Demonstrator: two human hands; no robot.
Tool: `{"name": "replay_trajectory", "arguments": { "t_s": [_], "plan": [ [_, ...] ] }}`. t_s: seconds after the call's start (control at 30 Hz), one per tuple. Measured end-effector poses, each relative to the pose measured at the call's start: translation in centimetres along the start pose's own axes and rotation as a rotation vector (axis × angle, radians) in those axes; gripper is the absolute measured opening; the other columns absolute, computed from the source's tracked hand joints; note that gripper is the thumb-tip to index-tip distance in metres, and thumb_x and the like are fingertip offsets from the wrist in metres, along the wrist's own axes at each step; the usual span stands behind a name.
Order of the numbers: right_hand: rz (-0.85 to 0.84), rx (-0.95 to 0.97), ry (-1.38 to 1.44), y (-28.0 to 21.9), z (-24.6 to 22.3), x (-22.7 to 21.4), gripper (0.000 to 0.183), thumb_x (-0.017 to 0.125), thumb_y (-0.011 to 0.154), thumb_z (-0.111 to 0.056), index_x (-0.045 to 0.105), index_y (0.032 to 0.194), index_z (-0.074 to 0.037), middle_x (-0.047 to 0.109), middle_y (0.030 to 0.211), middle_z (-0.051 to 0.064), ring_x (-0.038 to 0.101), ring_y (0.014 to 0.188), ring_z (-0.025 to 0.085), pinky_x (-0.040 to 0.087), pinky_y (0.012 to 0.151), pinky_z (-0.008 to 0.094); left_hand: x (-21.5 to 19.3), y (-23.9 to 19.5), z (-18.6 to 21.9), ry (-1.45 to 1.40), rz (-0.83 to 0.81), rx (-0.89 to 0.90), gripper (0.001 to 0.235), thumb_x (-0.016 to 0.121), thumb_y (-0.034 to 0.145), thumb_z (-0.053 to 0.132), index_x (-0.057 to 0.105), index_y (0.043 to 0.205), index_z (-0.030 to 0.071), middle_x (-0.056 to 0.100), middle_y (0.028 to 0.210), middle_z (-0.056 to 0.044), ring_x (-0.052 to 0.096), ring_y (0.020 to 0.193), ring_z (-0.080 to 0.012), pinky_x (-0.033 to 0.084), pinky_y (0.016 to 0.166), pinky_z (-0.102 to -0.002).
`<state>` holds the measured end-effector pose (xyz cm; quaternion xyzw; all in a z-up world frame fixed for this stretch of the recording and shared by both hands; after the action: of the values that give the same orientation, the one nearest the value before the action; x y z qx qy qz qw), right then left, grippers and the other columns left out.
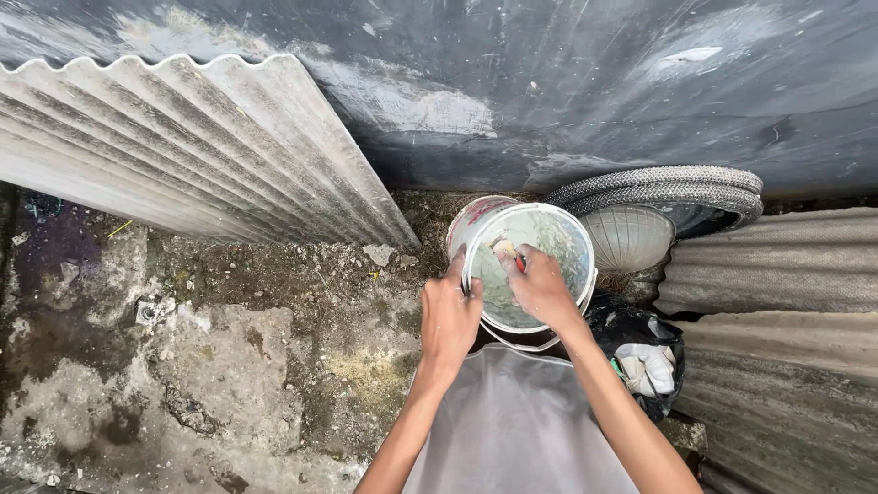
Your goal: The person scoops plaster from a bucket with a putty knife and applies it to holes on a wall.
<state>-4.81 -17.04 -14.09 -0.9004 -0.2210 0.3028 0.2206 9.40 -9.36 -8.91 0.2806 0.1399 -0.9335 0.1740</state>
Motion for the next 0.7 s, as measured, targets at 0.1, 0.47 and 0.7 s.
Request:
{"name": "replay_trajectory", "arguments": {
  "t_s": [0.1, 0.47, 0.7],
  "plan": [
    [0.005, -0.077, -0.082, -1.5, -0.2, -1.8, 0.044, 0.061, 0.099, -0.035, 0.062, 0.114, 0.007, 0.065, 0.059, 0.019, 0.066, 0.051, 0.023, 0.052, 0.057, 0.040, 0.1, 0.4, 0.4, 0.015, 0.033, 0.001, 0.049, 0.063, 0.086, -0.003, 0.058, 0.134, -0.010, 0.068, 0.061, -0.025, 0.068, 0.045, -0.0254, 0.055, 0.045, -0.039],
    [-0.031, -0.174, 0.098, -9.4, -1.9, -10.1, 0.030, 0.070, 0.089, -0.025, 0.063, 0.109, -0.004, 0.060, 0.060, 0.006, 0.051, 0.052, 0.014, 0.045, 0.051, 0.035, -3.3, -0.2, 2.2, -0.003, 0.146, -0.009, 0.028, 0.068, 0.086, 0.005, 0.071, 0.113, -0.003, 0.071, 0.081, -0.029, 0.074, 0.075, -0.0405, 0.057, 0.065, -0.046],
    [0.319, -0.282, 0.041, -7.5, -1.2, -13.1, 0.050, 0.093, 0.069, -0.022, 0.061, 0.104, -0.004, 0.060, 0.063, 0.004, 0.048, 0.058, 0.012, 0.047, 0.055, 0.029, -4.6, -1.8, 5.9, 0.013, 0.204, -0.060, 0.031, 0.068, 0.081, 0.007, 0.072, 0.111, 0.002, 0.071, 0.084, -0.029, 0.069, 0.085, -0.0461, 0.055, 0.073, -0.048]
  ]
}}
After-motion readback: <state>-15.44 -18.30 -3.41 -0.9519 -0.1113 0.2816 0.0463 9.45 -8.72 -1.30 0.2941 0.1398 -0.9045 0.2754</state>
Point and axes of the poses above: each hand's wrist, its own y-axis towards the middle knuckle, its own x-axis out of the palm, z = x × y, the point moved 6 cm from there along y, towards the middle knuckle
